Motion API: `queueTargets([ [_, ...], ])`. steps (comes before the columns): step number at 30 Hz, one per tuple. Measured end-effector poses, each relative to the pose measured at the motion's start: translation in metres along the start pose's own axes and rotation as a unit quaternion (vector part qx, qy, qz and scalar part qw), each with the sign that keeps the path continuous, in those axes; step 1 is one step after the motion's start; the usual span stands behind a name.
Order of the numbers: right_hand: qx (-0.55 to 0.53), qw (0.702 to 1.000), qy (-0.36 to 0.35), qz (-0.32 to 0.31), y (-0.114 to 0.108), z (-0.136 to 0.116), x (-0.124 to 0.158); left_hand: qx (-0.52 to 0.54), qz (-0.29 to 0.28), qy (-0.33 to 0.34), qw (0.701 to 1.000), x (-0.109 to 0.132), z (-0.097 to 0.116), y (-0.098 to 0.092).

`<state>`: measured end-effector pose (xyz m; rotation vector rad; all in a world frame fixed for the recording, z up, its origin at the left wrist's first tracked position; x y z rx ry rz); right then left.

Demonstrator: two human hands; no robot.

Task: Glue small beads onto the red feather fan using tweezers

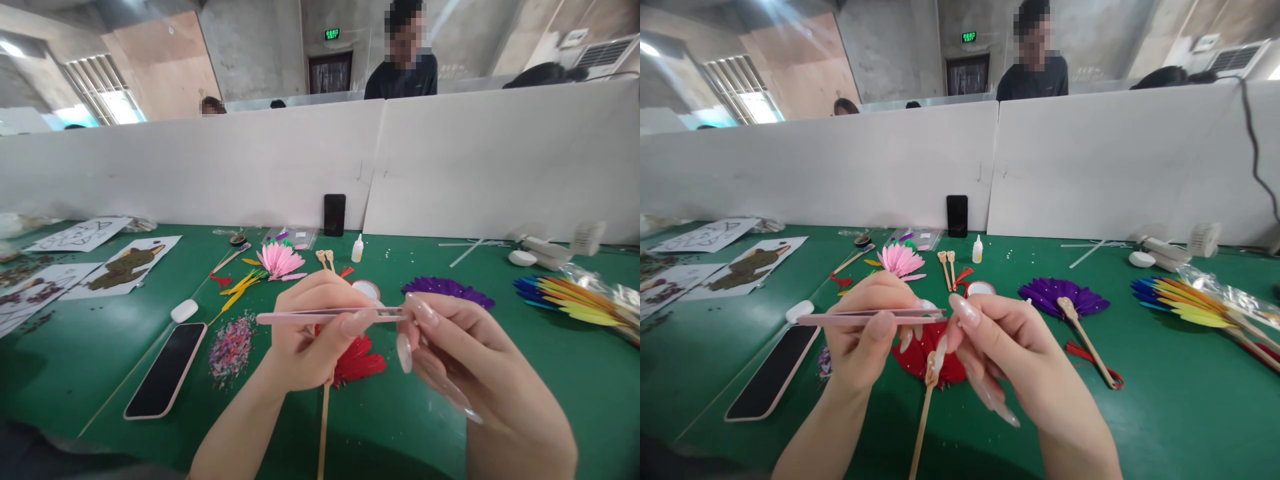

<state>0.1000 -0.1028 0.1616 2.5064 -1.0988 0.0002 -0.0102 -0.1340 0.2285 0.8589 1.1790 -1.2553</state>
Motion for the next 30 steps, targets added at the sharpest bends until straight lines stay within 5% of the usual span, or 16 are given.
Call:
queueTargets([
  [10,0.039,0.997,-0.025,0.061,-0.002,-0.005,0.001,-0.140,-0.060,0.135,0.979,-0.005,0.033,0.009],
  [30,0.218,0.958,-0.080,0.167,-0.009,-0.011,0.016,-0.163,-0.090,0.130,0.974,0.000,0.037,0.010],
])
Point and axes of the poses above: each hand's wrist, its own x-axis away from the middle knuckle, its own y-axis out of the palm, z = x × y, the point moved 9 cm from there along -x, towards the middle knuckle, and after that the axes turned 15 degrees about y, right-handed, at the moved point
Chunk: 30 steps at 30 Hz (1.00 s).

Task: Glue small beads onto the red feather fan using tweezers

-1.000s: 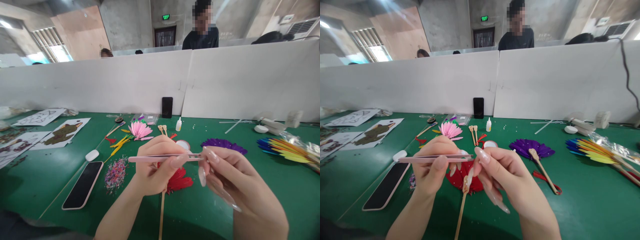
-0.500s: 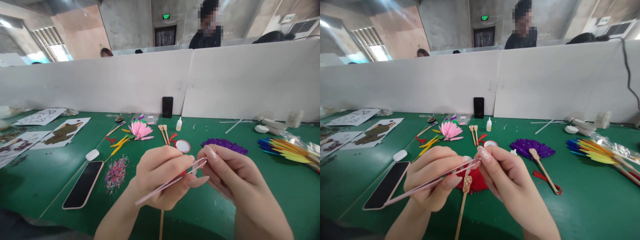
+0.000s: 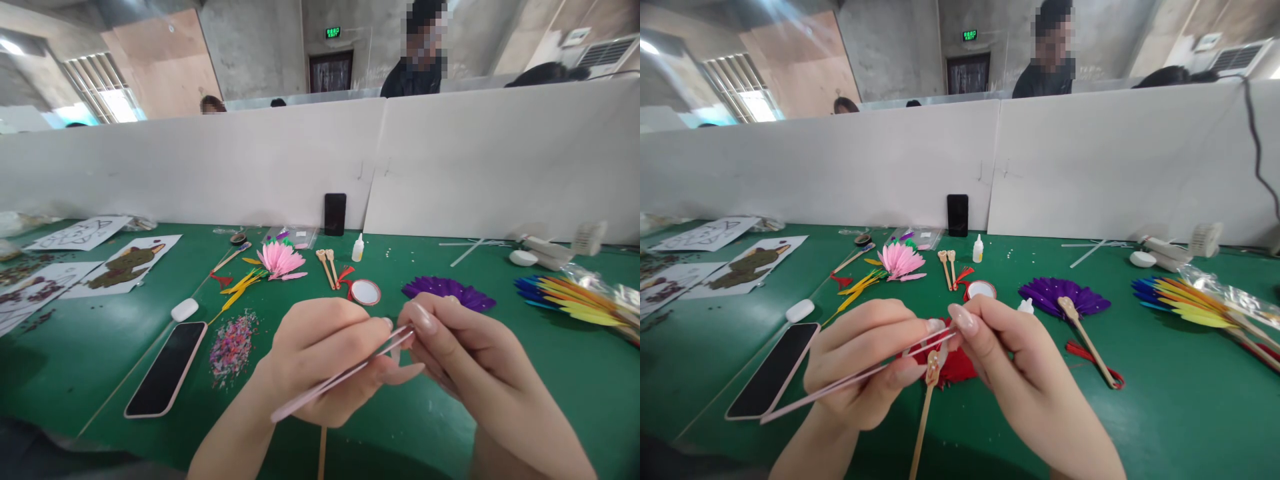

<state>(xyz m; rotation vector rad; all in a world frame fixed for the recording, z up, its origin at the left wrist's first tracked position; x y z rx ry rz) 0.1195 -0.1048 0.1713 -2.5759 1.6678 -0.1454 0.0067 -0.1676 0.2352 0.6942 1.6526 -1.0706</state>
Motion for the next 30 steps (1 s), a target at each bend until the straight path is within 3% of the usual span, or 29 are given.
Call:
queueTargets([
  [6,-0.010,0.998,-0.013,0.055,-0.010,0.003,0.000,0.025,0.012,-0.002,1.000,0.000,-0.003,0.001],
  [13,-0.027,1.000,0.013,0.001,-0.003,0.012,-0.002,0.036,0.023,0.001,0.999,0.002,-0.006,0.001],
  [19,-0.014,1.000,0.014,-0.002,-0.001,0.009,-0.003,-0.038,0.007,0.015,0.999,0.000,0.001,0.000],
  [26,-0.045,0.998,0.014,-0.029,0.004,-0.002,-0.004,-0.040,0.066,0.002,0.997,0.001,-0.005,-0.011],
  [30,-0.066,0.997,0.042,-0.022,0.005,-0.001,-0.006,-0.031,0.056,0.021,0.998,0.000,-0.002,-0.007],
])
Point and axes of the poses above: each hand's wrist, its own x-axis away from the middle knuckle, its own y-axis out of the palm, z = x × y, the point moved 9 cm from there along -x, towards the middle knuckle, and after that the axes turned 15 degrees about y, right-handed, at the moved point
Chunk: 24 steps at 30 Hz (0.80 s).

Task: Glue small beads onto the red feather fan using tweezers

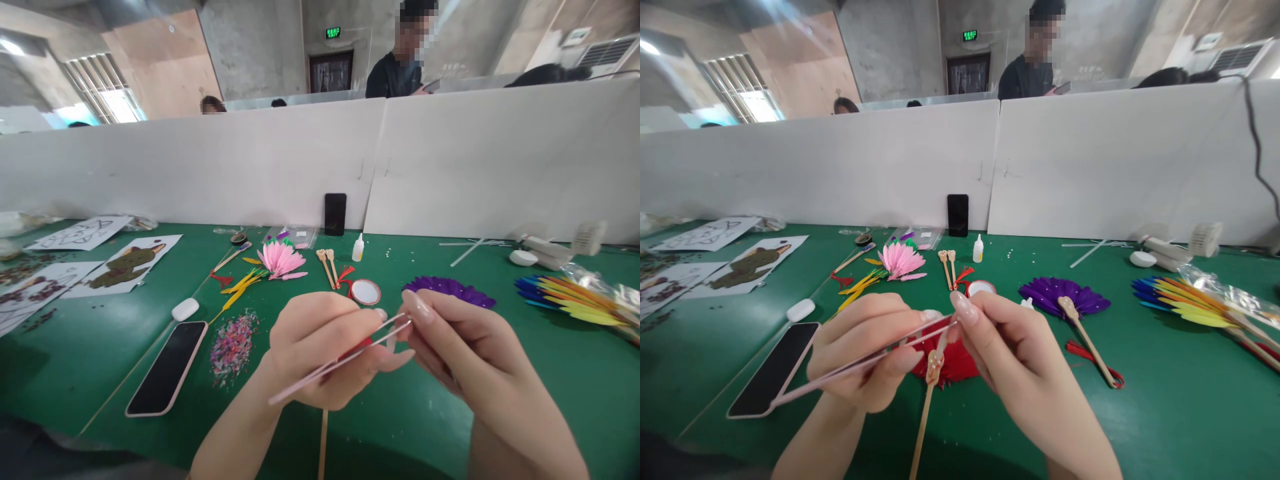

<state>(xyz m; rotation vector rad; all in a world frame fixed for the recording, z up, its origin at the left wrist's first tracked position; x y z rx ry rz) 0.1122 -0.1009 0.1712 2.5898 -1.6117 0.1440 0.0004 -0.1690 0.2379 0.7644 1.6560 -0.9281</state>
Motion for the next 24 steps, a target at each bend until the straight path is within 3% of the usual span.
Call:
queueTargets([
  [4,-0.024,0.999,0.023,-0.009,0.000,0.003,-0.001,-0.013,-0.023,0.012,1.000,0.000,0.003,0.005],
  [11,-0.021,1.000,0.005,0.017,-0.005,0.001,0.000,-0.047,-0.034,0.038,0.998,0.000,0.010,0.006],
  [17,0.000,0.999,0.003,0.043,-0.008,-0.004,0.000,-0.087,-0.096,0.042,0.991,-0.001,0.016,0.014],
  [20,0.027,0.999,-0.009,0.044,-0.008,-0.006,0.001,-0.068,-0.071,0.033,0.995,-0.001,0.013,0.010],
  [24,0.024,1.000,0.005,-0.007,0.000,-0.001,-0.001,0.007,-0.033,-0.014,0.999,0.001,0.001,0.005],
])
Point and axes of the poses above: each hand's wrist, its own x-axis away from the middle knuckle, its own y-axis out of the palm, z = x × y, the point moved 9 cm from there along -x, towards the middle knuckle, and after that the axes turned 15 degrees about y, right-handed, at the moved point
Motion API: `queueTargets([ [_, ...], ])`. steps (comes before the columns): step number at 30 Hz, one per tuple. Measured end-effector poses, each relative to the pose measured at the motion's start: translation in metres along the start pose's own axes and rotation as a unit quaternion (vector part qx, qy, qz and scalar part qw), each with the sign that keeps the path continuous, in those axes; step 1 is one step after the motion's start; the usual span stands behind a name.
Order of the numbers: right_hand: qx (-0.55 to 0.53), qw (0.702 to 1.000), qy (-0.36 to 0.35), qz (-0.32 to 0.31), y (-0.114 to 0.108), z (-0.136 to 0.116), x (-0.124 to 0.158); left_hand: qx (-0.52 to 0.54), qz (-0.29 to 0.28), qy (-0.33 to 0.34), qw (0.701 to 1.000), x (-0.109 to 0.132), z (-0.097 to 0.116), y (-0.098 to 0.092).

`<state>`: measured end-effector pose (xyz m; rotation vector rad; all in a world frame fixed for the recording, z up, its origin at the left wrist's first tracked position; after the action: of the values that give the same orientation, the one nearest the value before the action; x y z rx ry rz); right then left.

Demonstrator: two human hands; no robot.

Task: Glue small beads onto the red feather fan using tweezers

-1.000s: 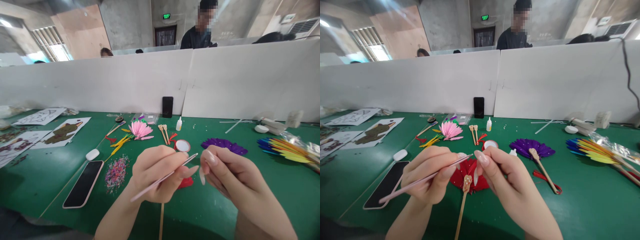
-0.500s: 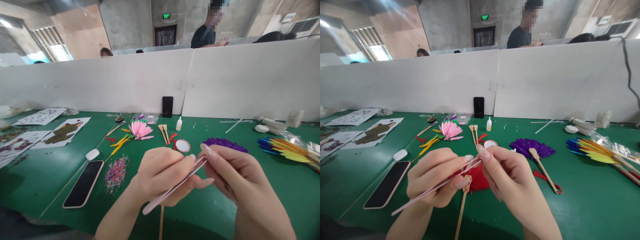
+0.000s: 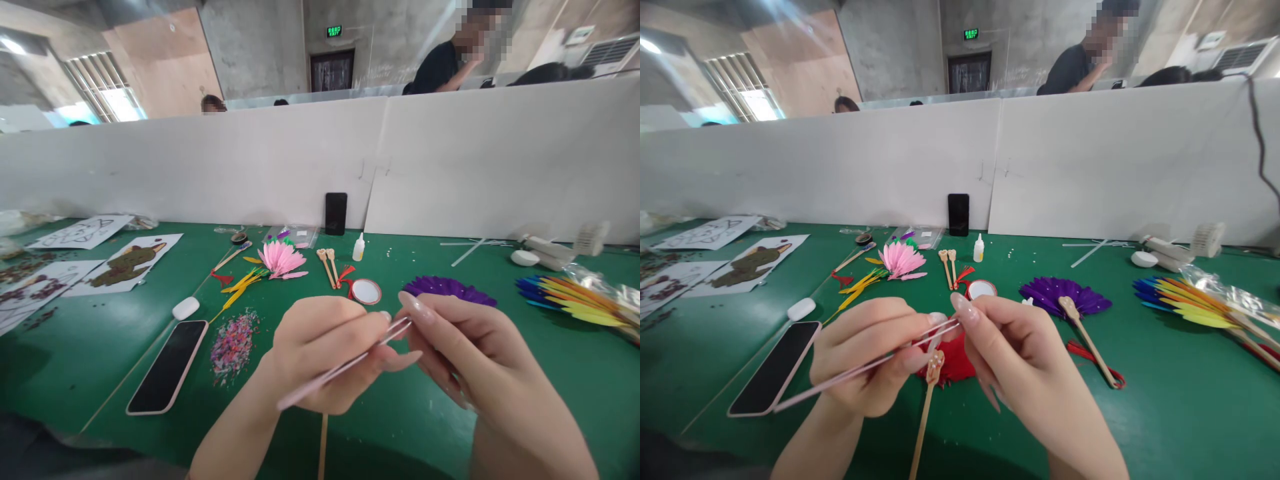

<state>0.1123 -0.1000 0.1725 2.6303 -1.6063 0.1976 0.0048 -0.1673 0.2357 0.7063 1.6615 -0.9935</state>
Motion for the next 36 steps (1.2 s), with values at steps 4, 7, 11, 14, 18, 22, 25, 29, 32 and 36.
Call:
queueTargets([
  [4,-0.006,0.999,-0.001,-0.042,0.007,0.001,0.001,0.080,0.011,-0.033,0.996,0.000,-0.009,-0.001],
  [7,-0.015,0.998,0.015,-0.061,0.009,0.003,0.000,0.120,0.007,-0.047,0.992,0.000,-0.013,0.001],
  [11,-0.025,0.995,0.048,-0.085,0.011,0.009,-0.004,0.136,-0.012,-0.045,0.990,0.000,-0.015,0.005],
  [14,-0.036,0.993,0.054,-0.099,0.010,0.011,-0.006,0.126,-0.017,-0.043,0.991,0.001,-0.015,0.004],
  [18,-0.052,0.994,0.037,-0.091,0.006,0.011,-0.006,0.106,0.008,-0.053,0.993,0.002,-0.015,-0.001],
  [22,-0.055,0.994,0.034,-0.087,0.005,0.013,-0.005,0.071,0.000,-0.032,0.997,0.002,-0.010,0.001],
  [25,-0.053,0.995,0.038,-0.080,0.004,0.014,-0.005,0.050,-0.003,-0.016,0.999,0.001,-0.006,0.003],
  [29,-0.048,0.995,0.044,-0.077,0.004,0.015,-0.005,0.042,-0.007,-0.017,0.999,0.001,-0.002,0.004],
  [32,-0.043,0.996,0.047,-0.068,0.003,0.014,-0.005,0.018,-0.018,-0.013,1.000,0.000,0.001,0.004],
  [36,-0.033,0.997,0.041,-0.051,0.002,0.011,-0.003,-0.024,-0.026,0.014,0.999,-0.001,0.006,0.004],
])
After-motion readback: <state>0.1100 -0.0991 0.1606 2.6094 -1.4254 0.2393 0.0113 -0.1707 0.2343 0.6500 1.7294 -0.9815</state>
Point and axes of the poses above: each hand's wrist, its own x-axis away from the middle knuckle, its own y-axis out of the palm, z = x × y, the point moved 9 cm from there along -x, towards the middle knuckle, and after that the axes turned 15 degrees about y, right-handed, at the moved point
